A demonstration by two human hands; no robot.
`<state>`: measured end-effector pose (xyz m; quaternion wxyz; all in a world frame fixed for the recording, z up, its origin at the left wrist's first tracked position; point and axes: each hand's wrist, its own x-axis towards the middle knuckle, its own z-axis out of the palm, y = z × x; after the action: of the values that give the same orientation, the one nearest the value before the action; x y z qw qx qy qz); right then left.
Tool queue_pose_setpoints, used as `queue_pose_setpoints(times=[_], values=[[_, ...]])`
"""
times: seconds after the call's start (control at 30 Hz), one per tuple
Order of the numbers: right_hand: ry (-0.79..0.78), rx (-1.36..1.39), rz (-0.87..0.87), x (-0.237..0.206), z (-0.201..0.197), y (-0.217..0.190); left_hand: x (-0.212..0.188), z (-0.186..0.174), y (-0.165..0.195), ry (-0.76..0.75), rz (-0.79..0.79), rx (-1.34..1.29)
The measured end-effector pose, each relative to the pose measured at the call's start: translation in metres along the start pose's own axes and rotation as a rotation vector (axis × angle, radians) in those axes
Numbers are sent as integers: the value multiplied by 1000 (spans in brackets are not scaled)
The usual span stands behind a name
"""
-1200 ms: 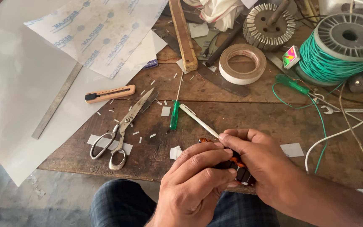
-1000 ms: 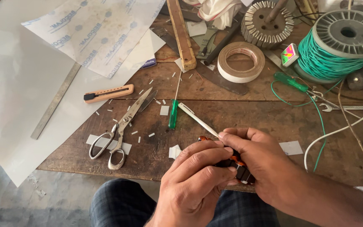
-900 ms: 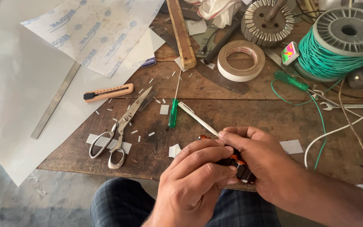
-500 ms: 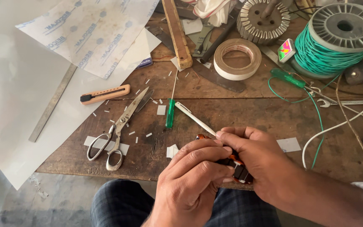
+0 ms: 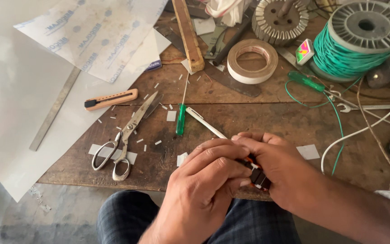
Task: The person holds a small electrical component with orange windings and repeatedly inserts small white plastic pieces into its slots. They use a white pen-like tool to press and adjust the pieces into place. The person rotates the component to access different sides and continues inserting pieces throughout the clip.
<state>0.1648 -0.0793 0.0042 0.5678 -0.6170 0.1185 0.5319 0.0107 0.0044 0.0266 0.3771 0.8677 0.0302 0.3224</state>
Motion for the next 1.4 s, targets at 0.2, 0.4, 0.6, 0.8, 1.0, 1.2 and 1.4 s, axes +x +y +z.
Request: queue_pose_setpoints(times=[0.2,0.4,0.6,0.8,1.0,1.2,1.4], values=[[-3,20,-47,22,-21,10,-25,15,4,297,-215,282],[68,-142,-95,31,-44,-8,-56,32,-19,-14,-590,230],[39,-202,-357,17,-41,-60,-55,23,-24,-22,-401,256],[143,-429,-324,21,6,-27,-43,8,-23,-24,-325,230],[28,-445,-504,14,9,-10,-51,1,-20,102,-325,237],[115,-478,-431,14,11,-13,-78,-20,-34,332,-518,433],[119,-471,-419,14,14,-13,-88,-11,-34,83,-496,582]])
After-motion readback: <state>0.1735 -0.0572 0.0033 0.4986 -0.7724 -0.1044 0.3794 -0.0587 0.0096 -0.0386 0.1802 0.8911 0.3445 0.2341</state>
